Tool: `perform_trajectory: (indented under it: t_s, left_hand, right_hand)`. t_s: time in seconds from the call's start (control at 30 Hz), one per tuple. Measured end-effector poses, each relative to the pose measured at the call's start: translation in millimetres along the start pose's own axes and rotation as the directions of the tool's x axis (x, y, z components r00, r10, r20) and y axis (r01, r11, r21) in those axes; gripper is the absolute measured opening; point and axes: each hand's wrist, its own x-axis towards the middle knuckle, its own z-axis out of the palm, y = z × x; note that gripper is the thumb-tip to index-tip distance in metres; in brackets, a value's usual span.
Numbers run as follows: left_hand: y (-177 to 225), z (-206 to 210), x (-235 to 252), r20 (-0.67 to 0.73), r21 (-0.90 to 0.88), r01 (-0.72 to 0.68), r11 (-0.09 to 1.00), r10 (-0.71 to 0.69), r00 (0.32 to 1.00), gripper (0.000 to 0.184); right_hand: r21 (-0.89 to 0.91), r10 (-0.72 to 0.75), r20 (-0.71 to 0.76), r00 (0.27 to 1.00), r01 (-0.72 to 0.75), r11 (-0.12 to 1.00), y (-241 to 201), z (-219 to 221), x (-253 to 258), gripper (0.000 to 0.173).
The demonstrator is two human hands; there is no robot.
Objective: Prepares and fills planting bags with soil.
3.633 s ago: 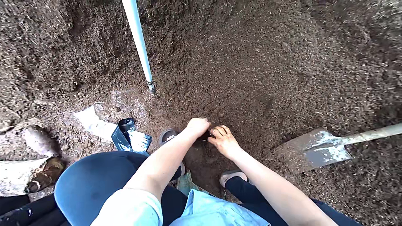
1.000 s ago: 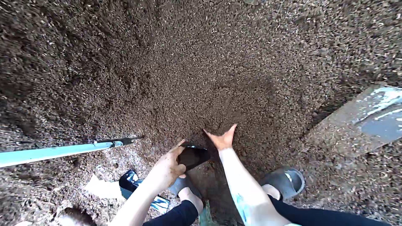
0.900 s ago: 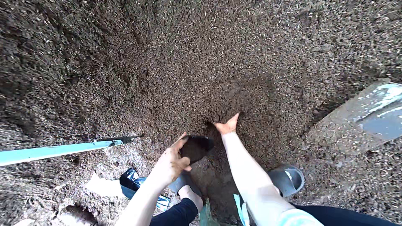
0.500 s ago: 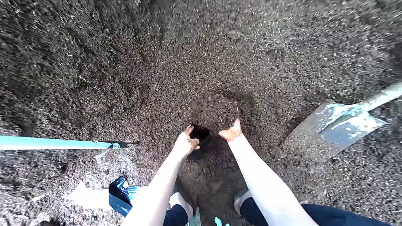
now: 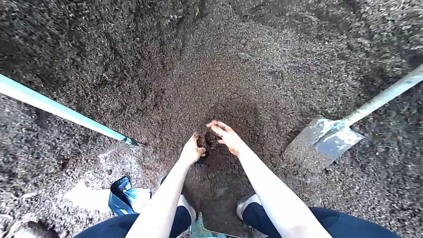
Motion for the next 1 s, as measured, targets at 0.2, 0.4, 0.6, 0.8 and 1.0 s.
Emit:
perform_trajectory:
  t_s: [0.2,0.4,0.6,0.8,1.0]
  left_hand:
    - [-9.1,-4.4,1.5,0.032,0.093,0.039,0.995,-0.042,0.999,0.069]
    - [10.3,-13.3,-50.6,-0.129,-0.063,-0.047,0.997,0.038,0.991,0.068]
    - [-17.9,7.8,-1.8,-0.092,0.124,0.006,0.992,0.005,0.996,0.072]
    - [-7.5,0.4,-1.8,-0.073,0.261,0.017,0.965,0.002,0.997,0.067]
    - [1.3,-16.9,2.6,-0.015,0.522,0.086,0.848,-0.092,0.996,0.050]
  right_hand:
    - [-0.787,0.200,-0.024,0.980,-0.141,0.601,32.4,15.8,18.4,0.054]
    - [-0.808,-0.077,-0.002,0.997,0.044,0.588,0.1,17.0,-26.2,0.032]
    - [-0.172,0.126,-0.079,0.989,-0.138,0.975,85.3,-23.2,4.3,0.052]
    - [0.900,0.646,-0.214,0.732,-0.109,0.422,162.5,-39.4,22.6,0.070]
    - [0.979,0.452,-0.189,0.872,0.200,0.024,153.5,-33.1,95.4,0.090]
